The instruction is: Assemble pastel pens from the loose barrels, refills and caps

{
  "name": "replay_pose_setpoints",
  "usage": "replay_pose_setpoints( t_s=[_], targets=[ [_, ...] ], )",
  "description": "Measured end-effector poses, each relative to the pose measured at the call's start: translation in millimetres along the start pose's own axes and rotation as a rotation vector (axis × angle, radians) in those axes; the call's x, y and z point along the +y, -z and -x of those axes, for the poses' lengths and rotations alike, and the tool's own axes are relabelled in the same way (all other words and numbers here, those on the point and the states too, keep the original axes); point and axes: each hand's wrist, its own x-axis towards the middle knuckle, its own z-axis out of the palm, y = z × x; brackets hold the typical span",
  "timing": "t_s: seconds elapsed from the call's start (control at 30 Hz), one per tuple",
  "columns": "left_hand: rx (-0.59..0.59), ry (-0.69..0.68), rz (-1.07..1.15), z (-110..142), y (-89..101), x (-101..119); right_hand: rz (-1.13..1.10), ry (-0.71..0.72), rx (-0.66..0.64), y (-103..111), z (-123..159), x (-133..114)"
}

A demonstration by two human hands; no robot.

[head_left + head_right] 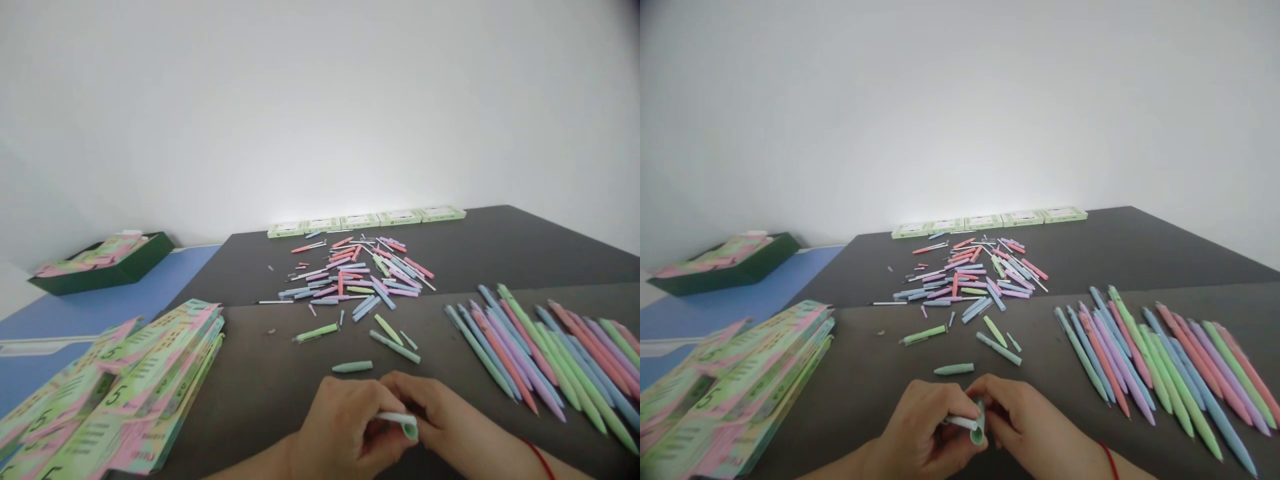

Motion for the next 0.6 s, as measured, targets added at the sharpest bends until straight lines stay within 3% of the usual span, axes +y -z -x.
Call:
replay_pose_setpoints(
  t_s=[0.17,0.33,0.6],
  targets=[
    [-0.016,-0.038,-0.089,0,0.7,2,0.133,0.024,0.019,1,4,3],
    [-0.05,-0.016,-0.159,3,0.2,-1,0.421,0.028,0.091,12,8,13],
    [-0.073,-0.053,-0.098,6,-6.9,-14,0.771,-0.113,0.144,16,2,13]
  ],
)
